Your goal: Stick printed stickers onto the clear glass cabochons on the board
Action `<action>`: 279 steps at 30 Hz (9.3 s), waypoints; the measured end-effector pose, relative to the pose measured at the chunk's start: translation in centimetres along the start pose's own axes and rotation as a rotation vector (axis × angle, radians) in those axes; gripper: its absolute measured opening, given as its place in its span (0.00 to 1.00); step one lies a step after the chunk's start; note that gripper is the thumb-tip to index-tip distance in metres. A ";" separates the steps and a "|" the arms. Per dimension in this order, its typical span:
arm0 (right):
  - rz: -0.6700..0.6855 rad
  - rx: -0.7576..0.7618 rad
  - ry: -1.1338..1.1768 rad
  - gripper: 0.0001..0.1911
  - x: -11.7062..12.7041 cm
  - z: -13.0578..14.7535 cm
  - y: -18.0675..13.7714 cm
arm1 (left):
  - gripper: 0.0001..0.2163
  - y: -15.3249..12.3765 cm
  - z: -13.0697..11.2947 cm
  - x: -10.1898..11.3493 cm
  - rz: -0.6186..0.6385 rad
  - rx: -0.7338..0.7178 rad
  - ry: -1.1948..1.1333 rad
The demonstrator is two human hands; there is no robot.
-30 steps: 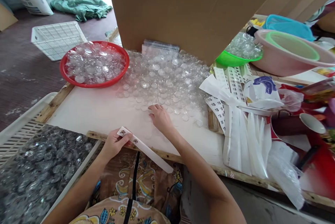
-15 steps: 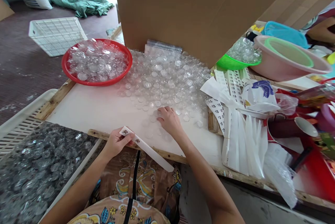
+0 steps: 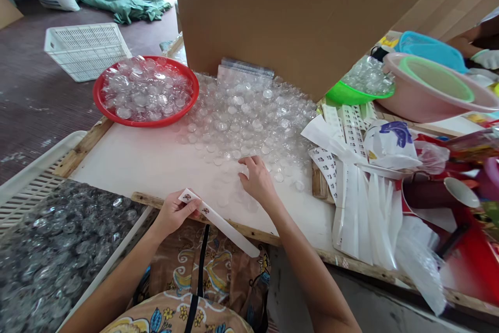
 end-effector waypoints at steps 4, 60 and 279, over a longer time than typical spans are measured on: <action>0.016 -0.048 0.024 0.15 0.0 -0.8 -0.5 | 0.13 0.0 0.1 0.1 -0.001 0.005 0.008; 0.036 -0.102 0.577 0.09 -3.2 3.5 -5.4 | 0.12 -4.6 0.9 1.6 -0.175 0.110 0.014; -0.179 -0.568 -0.005 0.12 8.7 -12.2 -16.5 | 0.17 4.8 -2.4 5.0 0.783 -0.218 1.100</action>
Point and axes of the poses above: each hand's wrist, its own y-axis towards the middle knuckle, its own x-axis out of the back of the hand, z = x × y, the point moved 8 cm from there along y, towards the middle knuckle, and after that the axes turned 13 degrees about z, right-handed, at the moved point
